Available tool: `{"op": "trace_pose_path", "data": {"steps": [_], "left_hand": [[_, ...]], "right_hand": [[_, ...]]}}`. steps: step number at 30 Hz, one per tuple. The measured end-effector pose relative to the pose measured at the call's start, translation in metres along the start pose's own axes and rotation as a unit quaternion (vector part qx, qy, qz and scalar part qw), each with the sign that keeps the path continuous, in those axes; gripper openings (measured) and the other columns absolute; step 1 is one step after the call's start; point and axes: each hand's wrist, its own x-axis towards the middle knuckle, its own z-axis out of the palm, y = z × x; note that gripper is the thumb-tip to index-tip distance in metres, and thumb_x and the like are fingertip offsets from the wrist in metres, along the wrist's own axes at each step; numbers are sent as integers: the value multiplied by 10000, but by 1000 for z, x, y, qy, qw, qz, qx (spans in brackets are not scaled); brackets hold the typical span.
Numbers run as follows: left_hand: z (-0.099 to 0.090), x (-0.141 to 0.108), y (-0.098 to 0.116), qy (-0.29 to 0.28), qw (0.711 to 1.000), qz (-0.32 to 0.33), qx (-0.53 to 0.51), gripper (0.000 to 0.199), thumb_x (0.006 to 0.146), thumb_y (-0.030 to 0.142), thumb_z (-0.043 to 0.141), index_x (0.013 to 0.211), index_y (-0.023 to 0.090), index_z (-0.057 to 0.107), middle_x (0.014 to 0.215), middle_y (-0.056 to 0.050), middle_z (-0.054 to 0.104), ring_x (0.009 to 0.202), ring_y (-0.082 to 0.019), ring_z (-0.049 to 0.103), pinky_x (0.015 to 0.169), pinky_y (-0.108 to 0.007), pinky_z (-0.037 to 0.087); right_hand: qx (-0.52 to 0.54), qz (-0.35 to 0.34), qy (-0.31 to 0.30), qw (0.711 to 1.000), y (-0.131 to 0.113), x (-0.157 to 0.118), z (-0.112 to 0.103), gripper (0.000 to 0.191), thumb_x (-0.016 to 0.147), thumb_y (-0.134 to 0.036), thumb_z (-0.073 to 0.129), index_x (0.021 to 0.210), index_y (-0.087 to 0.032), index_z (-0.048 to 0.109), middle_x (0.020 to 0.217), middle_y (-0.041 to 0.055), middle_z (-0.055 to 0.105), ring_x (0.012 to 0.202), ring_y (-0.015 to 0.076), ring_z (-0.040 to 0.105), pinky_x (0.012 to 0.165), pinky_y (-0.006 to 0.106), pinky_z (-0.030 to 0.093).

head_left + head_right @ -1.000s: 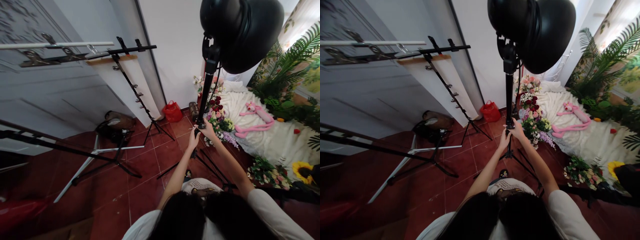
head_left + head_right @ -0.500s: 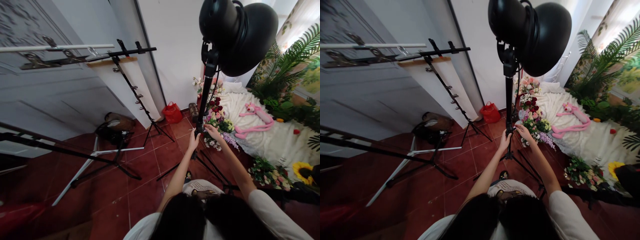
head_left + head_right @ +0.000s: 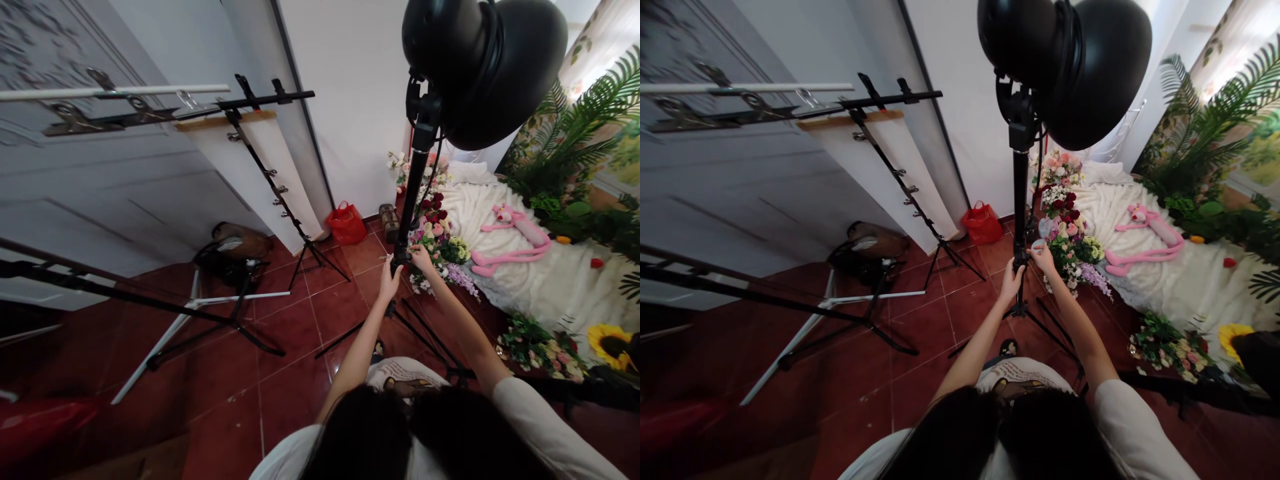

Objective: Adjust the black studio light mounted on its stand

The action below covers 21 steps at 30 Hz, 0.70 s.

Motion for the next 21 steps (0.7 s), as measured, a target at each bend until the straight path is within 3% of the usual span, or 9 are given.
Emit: {"op": "trace_pose_path", "data": {"steps": [3, 7, 10, 13, 17, 21], "left_hand": [[0, -20, -16, 39, 998, -36, 17, 502, 852, 504, 501, 1247, 195, 480, 1251, -122, 535, 1210, -221, 495, 1054, -421, 373], [13, -65, -48, 67, 983, -167, 25, 526, 826, 528, 529, 1189, 148, 501, 1163, -159, 542, 959, -194, 612, 880, -386, 497], [38, -91, -62, -25, 978, -208, 13, 477, 807, 531, 556, 1085, 143, 550, 1036, -123, 589, 848, -167, 630, 809, -365, 521], [77, -100, -56, -153, 973, -170, -6, 409, 822, 505, 551, 1043, 162, 569, 1016, -102, 617, 884, -166, 629, 842, -365, 509], [145, -104, -23, -320, 940, -109, -42, 352, 861, 477, 502, 1030, 176, 572, 1021, -94, 643, 958, -172, 621, 904, -367, 480], [209, -132, 23, -451, 887, -58, -81, 363, 879, 476, 466, 1038, 166, 565, 1025, -96, 641, 976, -169, 616, 925, -354, 465]], "right_hand": [[75, 9, 61, 995, 8, -11, 0, 337, 757, -479, 625, 872, -184, 508, 608, -23, 586, 528, 118, 565, 545, 234, 473], [150, 65, 49, 985, 37, -44, -14, 247, 811, -415, 603, 821, -174, 549, 629, 1, 635, 537, 94, 592, 572, 208, 504], [197, 97, 78, 972, 69, -82, -37, 177, 812, -341, 624, 792, -170, 583, 639, 10, 658, 540, 91, 614, 582, 203, 518], [240, 134, 169, 947, 105, -130, -64, 120, 809, -285, 631, 775, -174, 601, 643, 21, 669, 547, 107, 633, 585, 220, 535], [295, 198, 310, 882, 147, -202, -99, 75, 815, -251, 604, 778, -185, 607, 645, 24, 676, 541, 118, 641, 566, 233, 548], [348, 230, 414, 809, 171, -277, -123, 69, 820, -256, 580, 802, -196, 607, 655, 20, 678, 557, 116, 646, 599, 233, 558]]}}
